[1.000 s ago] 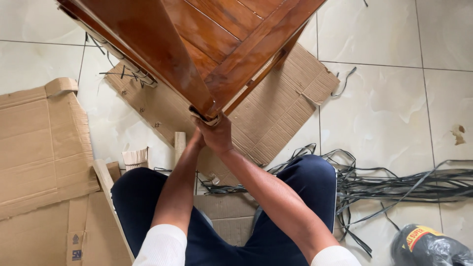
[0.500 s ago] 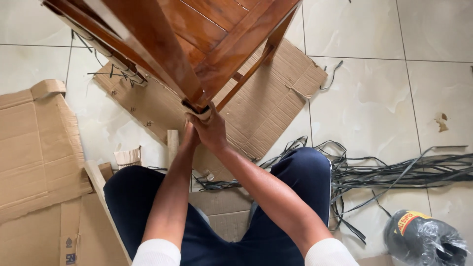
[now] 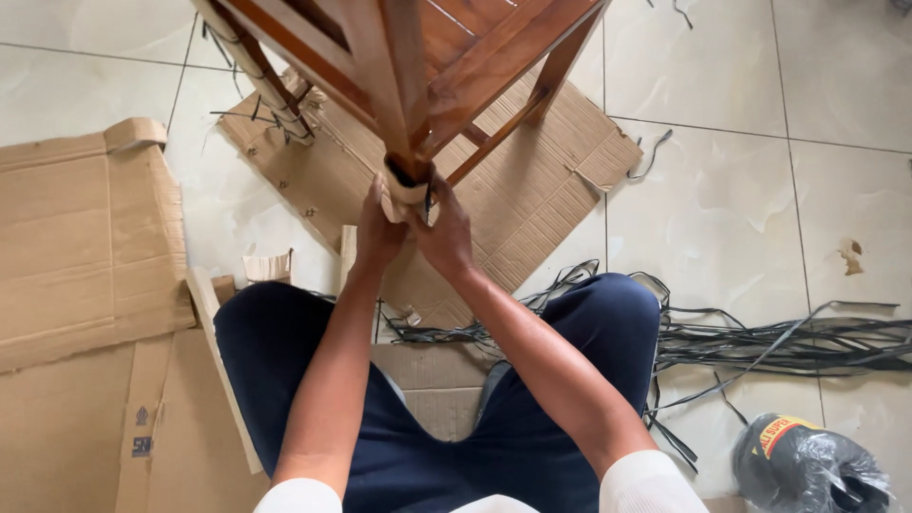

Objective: The person wraps a wooden furniture leg with cardboard and secures it with black plastic ties.

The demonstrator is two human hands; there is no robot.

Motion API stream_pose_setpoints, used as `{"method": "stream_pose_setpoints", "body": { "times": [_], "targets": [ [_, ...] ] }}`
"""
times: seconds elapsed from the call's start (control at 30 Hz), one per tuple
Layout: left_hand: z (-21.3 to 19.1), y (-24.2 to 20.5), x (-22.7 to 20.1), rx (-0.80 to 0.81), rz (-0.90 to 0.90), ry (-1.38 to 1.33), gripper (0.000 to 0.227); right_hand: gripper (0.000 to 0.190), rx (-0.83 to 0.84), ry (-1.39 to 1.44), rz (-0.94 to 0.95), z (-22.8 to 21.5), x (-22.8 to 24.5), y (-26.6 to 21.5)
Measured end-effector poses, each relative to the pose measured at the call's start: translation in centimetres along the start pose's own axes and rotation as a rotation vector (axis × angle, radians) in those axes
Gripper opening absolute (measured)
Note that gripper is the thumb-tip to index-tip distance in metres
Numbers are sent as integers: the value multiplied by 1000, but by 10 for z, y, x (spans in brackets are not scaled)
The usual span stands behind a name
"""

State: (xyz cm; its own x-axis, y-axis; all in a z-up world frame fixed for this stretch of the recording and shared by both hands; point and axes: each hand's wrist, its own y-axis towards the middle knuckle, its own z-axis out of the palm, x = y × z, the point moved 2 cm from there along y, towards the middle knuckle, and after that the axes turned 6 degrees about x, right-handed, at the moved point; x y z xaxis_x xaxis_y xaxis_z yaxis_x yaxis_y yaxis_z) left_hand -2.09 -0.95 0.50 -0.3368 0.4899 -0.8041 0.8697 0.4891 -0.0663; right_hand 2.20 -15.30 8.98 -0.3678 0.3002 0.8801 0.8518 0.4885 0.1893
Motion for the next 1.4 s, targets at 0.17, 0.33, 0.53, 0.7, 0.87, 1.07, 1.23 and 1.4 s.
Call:
{"method": "stream_pose_setpoints", "body": {
  "times": [0.17, 0.33, 0.53, 0.7, 0.87, 1.07, 1.23, 1.4],
  "targets": [
    [-10, -13, -22, -10, 0, -68, 103, 77, 25, 22, 6, -17, -7, -7],
    [-16, -28, -40, -2, -30, -79, 107, 81, 58, 41, 7, -39, -22, -15],
    [29, -56, -13, 304, -330, 367, 34, 71, 77, -99, 88, -75, -86, -25],
    [104, -85, 0, 488, -213, 461, 20, 52, 34, -113, 240, -114, -144, -48],
    [166, -105, 24, 641, -103, 589, 20, 40, 88, -219, 409, -151, -150, -80],
    [180, -117, -8, 785, 8, 541, 27, 39, 149, -341, 478, -176, -173, -114],
    [211, -121, 11, 798, 109, 618, 34, 38, 246, -407, 496, -184, -180, -130],
    [211, -124, 17, 947, 64, 795, 28, 37, 280, -394, 578, -186, -171, -130]
  ]
}}
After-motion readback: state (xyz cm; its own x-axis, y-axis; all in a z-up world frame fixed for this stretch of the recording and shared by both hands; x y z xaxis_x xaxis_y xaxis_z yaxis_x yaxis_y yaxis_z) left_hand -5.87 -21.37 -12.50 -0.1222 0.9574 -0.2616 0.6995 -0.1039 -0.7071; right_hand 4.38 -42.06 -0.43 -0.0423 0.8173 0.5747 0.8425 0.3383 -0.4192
